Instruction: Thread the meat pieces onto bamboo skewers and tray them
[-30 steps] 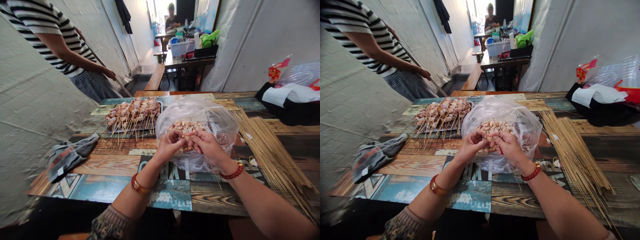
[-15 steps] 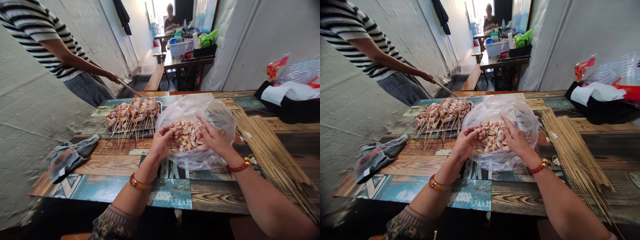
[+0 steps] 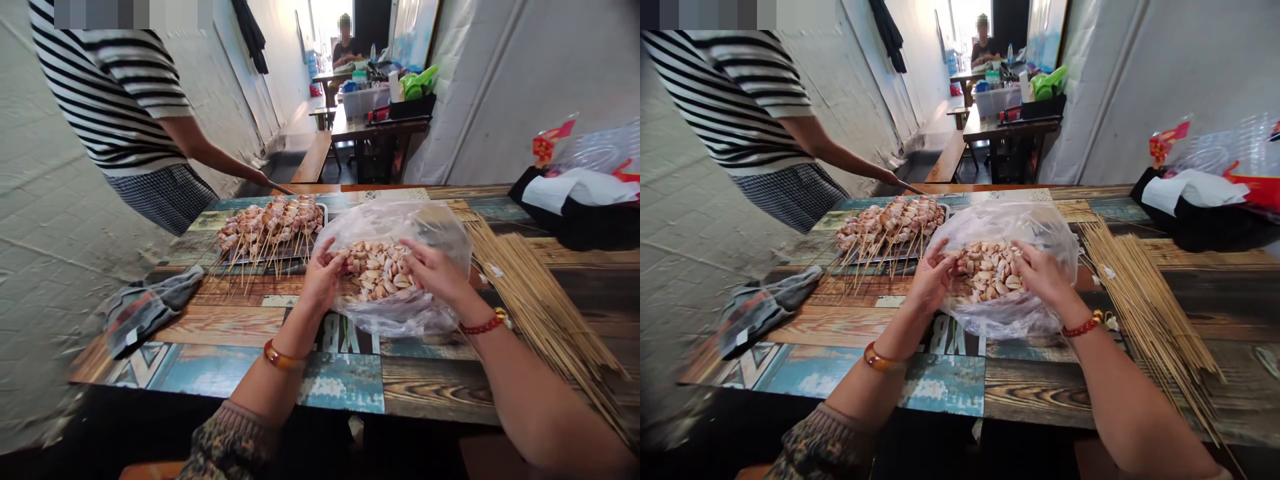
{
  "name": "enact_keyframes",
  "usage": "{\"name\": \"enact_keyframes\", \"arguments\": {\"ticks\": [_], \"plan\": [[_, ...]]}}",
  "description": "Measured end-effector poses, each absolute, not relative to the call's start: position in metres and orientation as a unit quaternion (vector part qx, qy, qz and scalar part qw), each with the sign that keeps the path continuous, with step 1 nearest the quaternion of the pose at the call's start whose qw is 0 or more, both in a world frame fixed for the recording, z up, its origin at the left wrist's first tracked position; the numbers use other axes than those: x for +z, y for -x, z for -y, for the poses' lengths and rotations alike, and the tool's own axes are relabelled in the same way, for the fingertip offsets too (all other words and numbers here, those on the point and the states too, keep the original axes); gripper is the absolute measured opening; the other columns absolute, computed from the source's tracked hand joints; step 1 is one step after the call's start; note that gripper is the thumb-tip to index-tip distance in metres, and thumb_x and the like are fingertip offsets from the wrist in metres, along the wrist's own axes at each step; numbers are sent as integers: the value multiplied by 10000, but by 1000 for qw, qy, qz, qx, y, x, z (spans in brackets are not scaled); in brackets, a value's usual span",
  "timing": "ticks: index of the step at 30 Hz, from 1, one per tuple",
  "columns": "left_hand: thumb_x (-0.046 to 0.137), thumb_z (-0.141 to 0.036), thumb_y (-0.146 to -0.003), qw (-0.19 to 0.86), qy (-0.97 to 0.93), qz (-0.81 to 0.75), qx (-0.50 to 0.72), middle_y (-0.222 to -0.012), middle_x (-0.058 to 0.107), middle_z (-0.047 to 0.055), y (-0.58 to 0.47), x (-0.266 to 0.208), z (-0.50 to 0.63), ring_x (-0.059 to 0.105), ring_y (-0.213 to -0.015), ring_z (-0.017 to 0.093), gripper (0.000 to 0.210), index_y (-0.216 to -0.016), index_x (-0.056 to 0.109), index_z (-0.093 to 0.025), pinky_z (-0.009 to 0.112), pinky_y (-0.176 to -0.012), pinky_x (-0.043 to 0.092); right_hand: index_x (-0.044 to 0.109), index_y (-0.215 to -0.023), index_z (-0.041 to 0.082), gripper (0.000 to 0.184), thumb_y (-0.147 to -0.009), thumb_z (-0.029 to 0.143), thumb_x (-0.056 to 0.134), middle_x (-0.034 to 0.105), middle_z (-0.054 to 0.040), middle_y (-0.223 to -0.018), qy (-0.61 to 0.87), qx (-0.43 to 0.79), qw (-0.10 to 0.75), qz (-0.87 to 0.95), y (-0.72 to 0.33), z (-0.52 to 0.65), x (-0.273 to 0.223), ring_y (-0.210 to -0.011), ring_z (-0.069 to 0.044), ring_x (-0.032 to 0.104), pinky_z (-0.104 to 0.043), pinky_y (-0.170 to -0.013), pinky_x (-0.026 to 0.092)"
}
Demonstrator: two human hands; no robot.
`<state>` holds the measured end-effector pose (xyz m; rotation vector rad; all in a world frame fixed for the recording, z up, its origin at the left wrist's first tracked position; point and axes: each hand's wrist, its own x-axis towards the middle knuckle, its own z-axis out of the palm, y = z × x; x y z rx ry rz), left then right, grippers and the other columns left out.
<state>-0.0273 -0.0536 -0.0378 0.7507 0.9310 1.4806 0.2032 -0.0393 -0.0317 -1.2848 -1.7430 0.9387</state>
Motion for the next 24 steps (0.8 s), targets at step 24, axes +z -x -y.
{"name": "enact_keyframes", "arguments": {"ticks": [24], "plan": [[843, -287, -607, 622, -357, -395, 574, -729, 724, 33, 18, -33, 67, 683, -653, 122, 333, -847, 686, -120, 242, -696, 541, 640, -1190, 127, 350, -899, 201, 459, 640, -13, -680, 434, 339, 402, 731, -155, 82, -27, -578, -128, 582, -247, -575, 473]]}}
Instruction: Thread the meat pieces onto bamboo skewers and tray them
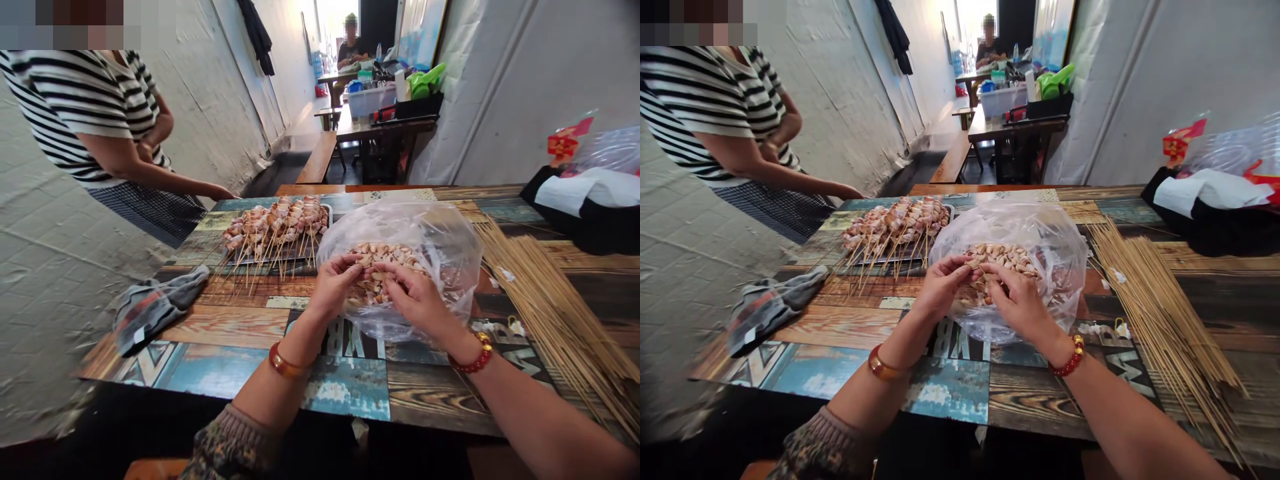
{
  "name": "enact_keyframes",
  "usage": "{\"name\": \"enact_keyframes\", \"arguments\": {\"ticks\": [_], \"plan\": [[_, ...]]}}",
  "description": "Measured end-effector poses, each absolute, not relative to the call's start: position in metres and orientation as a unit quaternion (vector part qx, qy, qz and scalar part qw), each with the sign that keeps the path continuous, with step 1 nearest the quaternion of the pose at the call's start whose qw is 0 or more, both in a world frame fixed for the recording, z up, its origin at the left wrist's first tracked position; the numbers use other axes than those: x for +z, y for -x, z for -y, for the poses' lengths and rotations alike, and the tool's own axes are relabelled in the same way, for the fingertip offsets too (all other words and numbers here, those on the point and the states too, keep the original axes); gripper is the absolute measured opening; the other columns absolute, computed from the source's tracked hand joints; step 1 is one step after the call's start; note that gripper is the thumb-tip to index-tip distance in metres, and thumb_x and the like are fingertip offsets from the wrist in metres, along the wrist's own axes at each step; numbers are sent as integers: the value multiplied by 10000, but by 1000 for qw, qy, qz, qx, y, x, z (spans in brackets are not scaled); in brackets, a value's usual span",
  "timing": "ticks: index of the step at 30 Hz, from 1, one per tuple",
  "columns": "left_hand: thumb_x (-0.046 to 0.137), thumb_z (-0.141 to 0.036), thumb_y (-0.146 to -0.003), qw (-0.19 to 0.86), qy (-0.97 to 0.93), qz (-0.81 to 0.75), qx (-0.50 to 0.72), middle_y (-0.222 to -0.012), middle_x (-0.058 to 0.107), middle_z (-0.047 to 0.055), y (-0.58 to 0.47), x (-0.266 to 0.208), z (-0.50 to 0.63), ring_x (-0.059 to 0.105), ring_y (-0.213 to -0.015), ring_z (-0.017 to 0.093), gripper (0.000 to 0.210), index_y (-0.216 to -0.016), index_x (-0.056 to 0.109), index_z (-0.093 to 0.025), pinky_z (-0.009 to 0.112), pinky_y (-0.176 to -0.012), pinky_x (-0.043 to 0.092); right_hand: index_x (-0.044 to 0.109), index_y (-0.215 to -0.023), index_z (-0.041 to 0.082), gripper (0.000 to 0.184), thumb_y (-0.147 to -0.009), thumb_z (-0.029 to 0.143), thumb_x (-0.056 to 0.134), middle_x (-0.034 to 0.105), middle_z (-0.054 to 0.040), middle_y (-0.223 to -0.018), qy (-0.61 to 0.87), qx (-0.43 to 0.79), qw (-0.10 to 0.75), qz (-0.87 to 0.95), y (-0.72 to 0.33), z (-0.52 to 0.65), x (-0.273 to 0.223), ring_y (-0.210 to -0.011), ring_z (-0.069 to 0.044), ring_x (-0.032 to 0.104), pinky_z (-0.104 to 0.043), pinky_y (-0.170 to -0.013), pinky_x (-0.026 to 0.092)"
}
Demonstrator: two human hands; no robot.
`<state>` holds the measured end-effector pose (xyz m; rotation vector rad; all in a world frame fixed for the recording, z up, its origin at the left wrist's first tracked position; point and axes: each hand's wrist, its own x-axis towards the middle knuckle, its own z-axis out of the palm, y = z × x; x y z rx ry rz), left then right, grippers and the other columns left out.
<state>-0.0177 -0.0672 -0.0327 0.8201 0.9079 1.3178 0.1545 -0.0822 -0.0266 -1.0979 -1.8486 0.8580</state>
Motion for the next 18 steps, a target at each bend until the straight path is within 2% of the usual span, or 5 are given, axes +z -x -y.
{"name": "enact_keyframes", "arguments": {"ticks": [4, 8, 10, 15, 18], "plan": [[840, -295, -607, 613, -363, -400, 577, -707, 710, 21, 17, -32, 68, 668, -622, 116, 330, -829, 662, -126, 248, -686, 537, 677, -1135, 157, 318, -884, 176, 481, 683, -8, -683, 429, 307, 401, 749, -152, 82, -27, -629, -145, 631, -270, -665, 514], [821, -284, -630, 595, -382, -414, 574, -689, 691, 14, 18, -31, 68, 651, -610, 111, 298, -823, 658, -125, 235, -654, 523, 693, -1130, 177, 305, -906, 217, 490, 749, -70, -984, 408, 301, 414, 756, -151, 81, -32, -815, -179, 698, -298, -753, 545], [809, -277, -649, 586, -391, -419, 573, -681, 686, 17, 18, -31, 68, 644, -613, 106, 281, -829, 660, -122, 217, -629, 508, 697, -1132, 174, 308, -909, 217, 489, 742, -83, -1052, 406, 298, 415, 758, -152, 80, -34, -880, -194, 704, -314, -788, 551], [812, -263, -648, 582, -392, -411, 583, -710, 690, 17, 18, -31, 69, 641, -637, 100, 269, -825, 660, -128, 200, -622, 498, 664, -1209, 161, 351, -926, 217, 466, 760, -76, -941, 420, 325, 401, 747, -153, 80, -33, -693, -165, 707, -295, -682, 569], [815, -262, -646, 589, -384, -403, 586, -711, 691, 14, 18, -31, 69, 637, -629, 96, 267, -822, 663, -131, 204, -631, 503, 649, -1236, 153, 365, -925, 209, 465, 760, -76, -936, 417, 334, 397, 746, -153, 80, -33, -662, -154, 702, -294, -687, 574]]}}
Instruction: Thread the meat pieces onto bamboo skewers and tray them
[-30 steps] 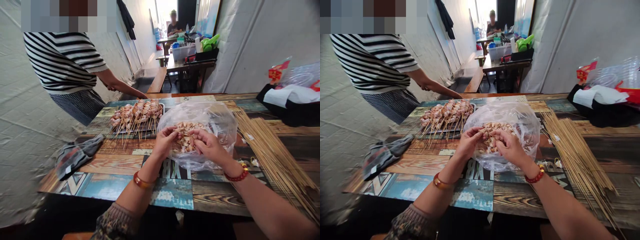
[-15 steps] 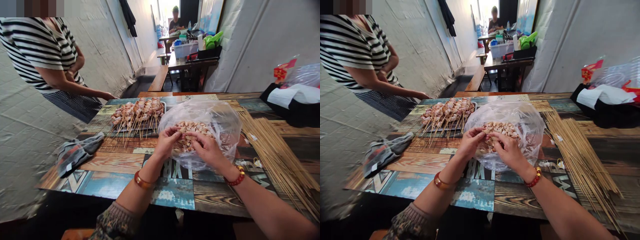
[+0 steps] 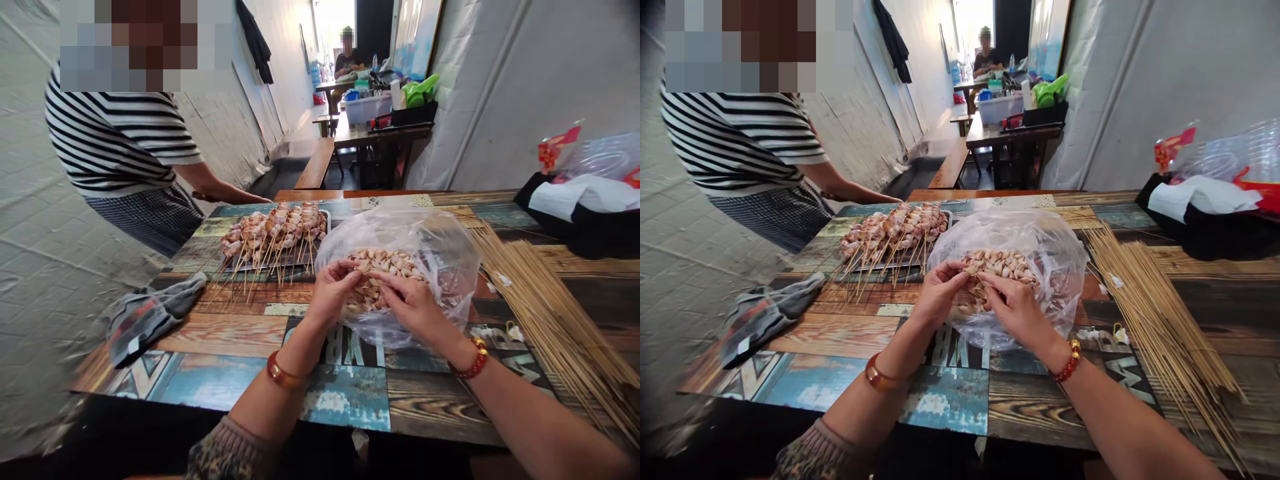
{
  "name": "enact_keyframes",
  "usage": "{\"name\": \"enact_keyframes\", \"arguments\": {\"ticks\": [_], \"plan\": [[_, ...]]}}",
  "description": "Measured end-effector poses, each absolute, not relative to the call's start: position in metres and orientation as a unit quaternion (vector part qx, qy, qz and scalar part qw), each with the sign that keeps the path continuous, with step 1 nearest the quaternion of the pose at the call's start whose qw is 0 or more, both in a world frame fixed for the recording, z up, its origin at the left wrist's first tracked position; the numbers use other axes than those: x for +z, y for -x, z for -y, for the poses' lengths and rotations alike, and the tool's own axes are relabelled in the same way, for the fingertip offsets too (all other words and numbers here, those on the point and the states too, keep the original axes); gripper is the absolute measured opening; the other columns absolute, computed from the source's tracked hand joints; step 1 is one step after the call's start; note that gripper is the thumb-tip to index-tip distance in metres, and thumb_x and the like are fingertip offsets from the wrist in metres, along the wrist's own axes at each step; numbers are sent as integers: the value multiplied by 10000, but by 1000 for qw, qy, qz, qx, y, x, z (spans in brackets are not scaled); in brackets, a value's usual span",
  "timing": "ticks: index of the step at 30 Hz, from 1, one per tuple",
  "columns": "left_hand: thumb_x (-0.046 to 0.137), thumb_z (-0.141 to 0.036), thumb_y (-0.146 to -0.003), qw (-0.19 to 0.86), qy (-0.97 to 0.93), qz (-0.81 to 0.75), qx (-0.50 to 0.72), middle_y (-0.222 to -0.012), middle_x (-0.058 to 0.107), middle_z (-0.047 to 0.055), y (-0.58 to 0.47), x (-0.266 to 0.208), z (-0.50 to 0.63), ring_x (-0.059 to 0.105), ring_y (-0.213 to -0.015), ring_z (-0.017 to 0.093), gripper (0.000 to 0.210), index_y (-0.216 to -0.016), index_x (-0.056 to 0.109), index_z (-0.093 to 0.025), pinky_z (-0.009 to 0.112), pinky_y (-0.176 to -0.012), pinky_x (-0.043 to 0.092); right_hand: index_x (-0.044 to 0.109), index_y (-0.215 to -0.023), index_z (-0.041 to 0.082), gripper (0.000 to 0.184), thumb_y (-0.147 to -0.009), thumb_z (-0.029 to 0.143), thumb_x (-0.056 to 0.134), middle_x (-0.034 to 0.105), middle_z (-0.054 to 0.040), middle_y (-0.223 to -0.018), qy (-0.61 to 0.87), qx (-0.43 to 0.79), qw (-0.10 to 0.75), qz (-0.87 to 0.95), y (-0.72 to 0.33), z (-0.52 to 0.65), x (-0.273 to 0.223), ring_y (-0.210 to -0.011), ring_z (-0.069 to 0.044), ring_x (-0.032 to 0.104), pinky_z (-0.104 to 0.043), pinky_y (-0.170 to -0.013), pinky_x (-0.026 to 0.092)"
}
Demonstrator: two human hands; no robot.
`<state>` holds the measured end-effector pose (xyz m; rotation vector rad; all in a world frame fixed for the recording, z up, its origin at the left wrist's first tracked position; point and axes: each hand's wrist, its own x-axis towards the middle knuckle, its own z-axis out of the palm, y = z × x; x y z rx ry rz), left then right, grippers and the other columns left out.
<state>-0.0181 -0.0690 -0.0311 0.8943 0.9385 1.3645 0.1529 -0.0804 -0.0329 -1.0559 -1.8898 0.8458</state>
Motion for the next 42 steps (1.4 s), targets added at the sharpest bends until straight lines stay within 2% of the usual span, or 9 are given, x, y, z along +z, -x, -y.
{"name": "enact_keyframes", "arguments": {"ticks": [5, 9, 18, 24, 32, 38, 42], "plan": [[819, -269, -641, 584, -389, -408, 584, -710, 684, 10, 17, -32, 69, 629, -617, 93, 270, -816, 669, -128, 212, -641, 508, 667, -1209, 145, 358, -907, 189, 481, 745, -100, -1036, 402, 325, 403, 756, -152, 79, -37, -802, -184, 720, -323, -769, 575], [818, -263, -645, 577, -396, -416, 581, -718, 682, 9, 17, -32, 68, 631, -630, 92, 269, -823, 668, -128, 207, -648, 508, 678, -1195, 163, 350, -910, 190, 478, 751, -90, -1023, 398, 316, 410, 758, -152, 79, -36, -878, -198, 719, -337, -815, 569], [819, -271, -638, 566, -409, -417, 581, -737, 680, 5, 18, -33, 69, 631, -649, 99, 280, -833, 667, -140, 224, -663, 511, 674, -1207, 167, 356, -910, 191, 479, 756, -91, -999, 408, 320, 403, 754, -152, 81, -32, -824, -194, 720, -324, -751, 578], [821, -296, -639, 518, -441, -442, 585, -730, 676, 11, 16, -33, 69, 619, -656, 104, 285, -826, 670, -142, 235, -672, 503, 678, -1204, 177, 364, -899, 176, 480, 746, -93, -1038, 409, 319, 403, 754, -151, 82, -31, -842, -192, 718, -302, -726, 575], [797, -280, -673, 444, -488, -440, 610, -903, 717, 67, 13, -34, 70, 654, -815, 150, 227, -802, 661, -151, 281, -779, 515, 683, -1173, 155, 347, -898, 177, 472, 755, -76, -883, 408, 314, 406, 755, -151, 82, -30, -830, -197, 708, -317, -753, 546], [774, -277, -698, 402, -525, -450, 600, -937, 720, 71, 16, -41, 67, 664, -851, 172, 183, -796, 663, -168, 297, -788, 522, 658, -919, 167, 167, -884, 178, 496, 674, 5, -608, 457, 326, 390, 730, -148, 81, -31, -599, -151, 648, -270, -631, 486], [765, -272, -705, 388, -538, -451, 598, -931, 716, 74, 15, -40, 68, 665, -872, 185, 161, -782, 664, -173, 313, -800, 522, 593, -872, 186, 112, -899, 198, 485, 621, 36, -536, 456, 351, 388, 720, -147, 82, -32, -513, -135, 599, -258, -585, 454]]}}
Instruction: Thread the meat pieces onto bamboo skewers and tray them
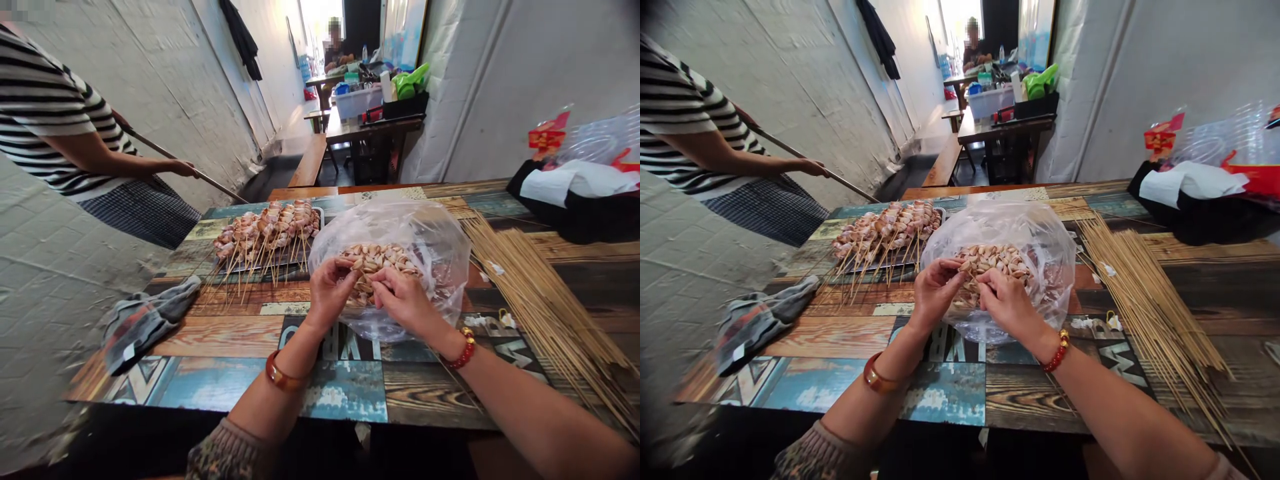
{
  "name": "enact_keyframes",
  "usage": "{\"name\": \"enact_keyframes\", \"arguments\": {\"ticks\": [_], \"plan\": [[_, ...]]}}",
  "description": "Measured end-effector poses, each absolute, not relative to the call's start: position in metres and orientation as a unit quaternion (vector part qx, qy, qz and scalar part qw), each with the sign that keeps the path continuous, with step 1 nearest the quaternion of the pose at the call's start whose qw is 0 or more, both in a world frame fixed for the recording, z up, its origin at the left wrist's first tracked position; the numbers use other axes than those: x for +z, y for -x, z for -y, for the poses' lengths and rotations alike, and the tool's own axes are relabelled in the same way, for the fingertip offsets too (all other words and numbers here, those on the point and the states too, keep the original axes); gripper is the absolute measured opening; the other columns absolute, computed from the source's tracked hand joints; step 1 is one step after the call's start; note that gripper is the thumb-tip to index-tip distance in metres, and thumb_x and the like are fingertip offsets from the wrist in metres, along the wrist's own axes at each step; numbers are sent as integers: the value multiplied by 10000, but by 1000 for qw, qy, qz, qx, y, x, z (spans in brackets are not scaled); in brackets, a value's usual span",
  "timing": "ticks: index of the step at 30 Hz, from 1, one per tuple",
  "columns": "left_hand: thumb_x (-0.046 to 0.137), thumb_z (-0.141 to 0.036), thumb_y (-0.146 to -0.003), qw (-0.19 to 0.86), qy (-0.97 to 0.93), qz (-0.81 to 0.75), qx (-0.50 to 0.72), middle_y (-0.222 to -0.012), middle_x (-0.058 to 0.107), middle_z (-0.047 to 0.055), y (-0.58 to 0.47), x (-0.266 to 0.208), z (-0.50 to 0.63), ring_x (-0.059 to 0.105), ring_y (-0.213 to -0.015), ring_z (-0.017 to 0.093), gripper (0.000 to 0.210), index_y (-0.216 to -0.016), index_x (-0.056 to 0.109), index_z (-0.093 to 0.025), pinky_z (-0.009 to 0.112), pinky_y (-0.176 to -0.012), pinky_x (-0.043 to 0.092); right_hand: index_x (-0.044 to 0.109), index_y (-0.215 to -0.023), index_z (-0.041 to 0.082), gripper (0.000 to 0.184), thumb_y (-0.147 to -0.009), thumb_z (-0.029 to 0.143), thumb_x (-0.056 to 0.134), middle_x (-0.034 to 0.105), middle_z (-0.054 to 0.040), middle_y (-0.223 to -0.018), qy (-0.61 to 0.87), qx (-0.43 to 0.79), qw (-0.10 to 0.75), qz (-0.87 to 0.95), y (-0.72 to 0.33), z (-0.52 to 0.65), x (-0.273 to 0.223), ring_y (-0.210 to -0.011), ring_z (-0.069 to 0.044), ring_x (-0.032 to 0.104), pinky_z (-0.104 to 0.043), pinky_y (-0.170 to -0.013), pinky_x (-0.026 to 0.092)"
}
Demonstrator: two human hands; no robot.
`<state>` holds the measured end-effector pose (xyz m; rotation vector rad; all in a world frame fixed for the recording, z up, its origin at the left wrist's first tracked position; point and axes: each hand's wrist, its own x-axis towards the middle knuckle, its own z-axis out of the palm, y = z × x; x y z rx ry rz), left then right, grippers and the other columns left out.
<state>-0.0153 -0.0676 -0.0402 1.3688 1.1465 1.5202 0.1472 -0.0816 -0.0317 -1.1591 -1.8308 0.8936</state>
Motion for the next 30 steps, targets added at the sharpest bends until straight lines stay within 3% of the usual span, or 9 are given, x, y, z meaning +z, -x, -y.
{"name": "enact_keyframes", "arguments": {"ticks": [19, 25, 30], "plan": [[777, -271, -678, 377, -529, -469, 599, -900, 700, 69, 11, -38, 71, 647, -833, 178, 158, -731, 665, -172, 302, -772, 506, 571, -813, 201, 127, -895, 237, 480, 600, 32, -524, 457, 349, 424, 700, -139, 80, -45, -485, -139, 579, -255, -528, 439], [785, -377, -683, 518, -468, -418, 581, -969, 678, 61, 10, -31, 73, 644, -813, 154, 416, -1008, 631, -170, 286, -779, 516, 570, -880, 203, 121, -911, 257, 466, 606, 27, -546, 441, 333, 445, 705, -142, 82, -40, -509, -146, 588, -260, -524, 441], [623, -473, -830, 596, -483, -376, 520, -937, 686, 59, 11, -27, 78, 634, -882, 173, 339, -976, 676, -173, 292, -848, 501, 581, -860, 211, 109, -896, 221, 479, 623, 13, -558, 420, 255, 442, 751, -139, 87, -34, -543, -161, 613, -295, -606, 474]]}}
